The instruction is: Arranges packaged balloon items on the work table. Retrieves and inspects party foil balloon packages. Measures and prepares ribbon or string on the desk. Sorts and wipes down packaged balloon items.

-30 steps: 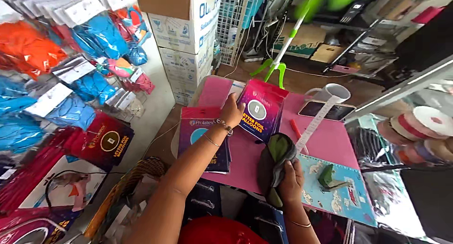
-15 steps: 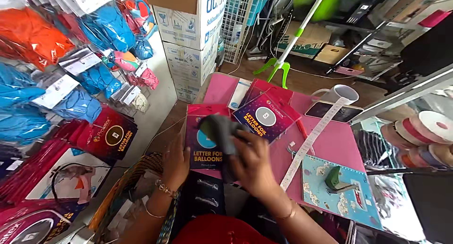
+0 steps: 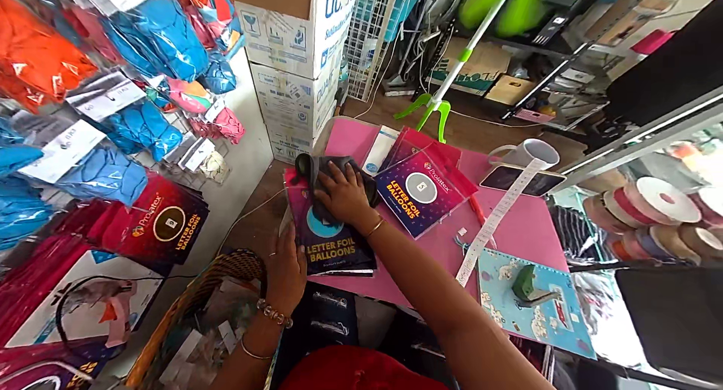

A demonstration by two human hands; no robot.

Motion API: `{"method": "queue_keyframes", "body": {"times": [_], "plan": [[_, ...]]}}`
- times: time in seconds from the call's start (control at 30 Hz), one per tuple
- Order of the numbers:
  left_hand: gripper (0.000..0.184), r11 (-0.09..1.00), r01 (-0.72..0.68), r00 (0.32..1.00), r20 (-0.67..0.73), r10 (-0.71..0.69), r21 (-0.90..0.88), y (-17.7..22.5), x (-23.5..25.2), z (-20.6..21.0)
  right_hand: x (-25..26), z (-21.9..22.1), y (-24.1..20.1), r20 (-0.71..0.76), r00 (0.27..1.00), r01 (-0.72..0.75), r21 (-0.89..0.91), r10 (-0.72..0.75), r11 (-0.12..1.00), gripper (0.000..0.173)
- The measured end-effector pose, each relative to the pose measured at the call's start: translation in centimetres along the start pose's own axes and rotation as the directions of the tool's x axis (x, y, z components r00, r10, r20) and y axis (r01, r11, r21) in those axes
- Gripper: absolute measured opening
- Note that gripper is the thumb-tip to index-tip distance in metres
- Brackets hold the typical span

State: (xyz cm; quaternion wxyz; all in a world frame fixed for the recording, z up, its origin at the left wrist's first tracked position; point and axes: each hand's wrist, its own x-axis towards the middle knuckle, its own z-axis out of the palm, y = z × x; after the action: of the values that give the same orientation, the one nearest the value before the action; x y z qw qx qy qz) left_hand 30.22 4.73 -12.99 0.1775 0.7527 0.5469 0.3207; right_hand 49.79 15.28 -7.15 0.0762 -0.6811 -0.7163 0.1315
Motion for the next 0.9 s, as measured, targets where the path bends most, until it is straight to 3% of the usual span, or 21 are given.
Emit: {"method": "queue_keyframes", "body": {"times": [0.13,0.27,0.33,0.4,0.47,0.6,0.73,0.9], "plan": [[0.055,0.999,0.034,0.996,-0.083,-0.035,-0.016,0.1,-0.2,0.8,-1.6,0.5,-1.1,0.001,1.000,0.012,-0.021,-0.012,1.000,0.057],[0.055,0.999,0.040,0.994,-0.096,-0.043,-0.027,0.4,-0.1,0.9,-9.5,1.8,-2.0,0.013,0.988,0.156,0.037,-0.157,0.987,0.050],[0.050,0.999,0.031,0.998,-0.048,-0.032,-0.010,0.5,0.1,-0.1,-14.3,3.0,-1.6,-0.105,0.959,0.270,0.061,-0.263,0.961,0.042],[0.042,1.000,0.002,1.000,-0.002,-0.002,0.011,0.3,0.6,-1.3,-18.0,4.3,-0.2,-0.303,0.872,0.426,0.079,-0.385,0.901,0.031],[0.035,0.999,-0.008,1.000,0.020,0.007,0.040,0.2,1.4,-2.6,-20.5,4.3,1.7,-0.396,0.809,0.529,0.167,-0.434,0.832,0.029],[0.028,0.996,0.054,0.996,0.072,-0.058,0.064,1.2,3.2,-4.6,-24.2,2.1,4.5,-0.542,0.818,0.462,0.421,-0.192,0.781,0.031],[0.034,0.993,0.049,0.999,-0.017,-0.048,0.108,3.1,4.1,-5.8,-26.6,0.4,6.9,-0.664,0.737,0.359,0.538,0.122,0.762,0.037],[0.066,0.986,0.151,0.946,0.278,-0.166,0.074,3.9,5.0,-6.1,-27.8,0.0,8.5,-0.682,0.681,0.334,0.614,0.267,0.715,0.039]]}}
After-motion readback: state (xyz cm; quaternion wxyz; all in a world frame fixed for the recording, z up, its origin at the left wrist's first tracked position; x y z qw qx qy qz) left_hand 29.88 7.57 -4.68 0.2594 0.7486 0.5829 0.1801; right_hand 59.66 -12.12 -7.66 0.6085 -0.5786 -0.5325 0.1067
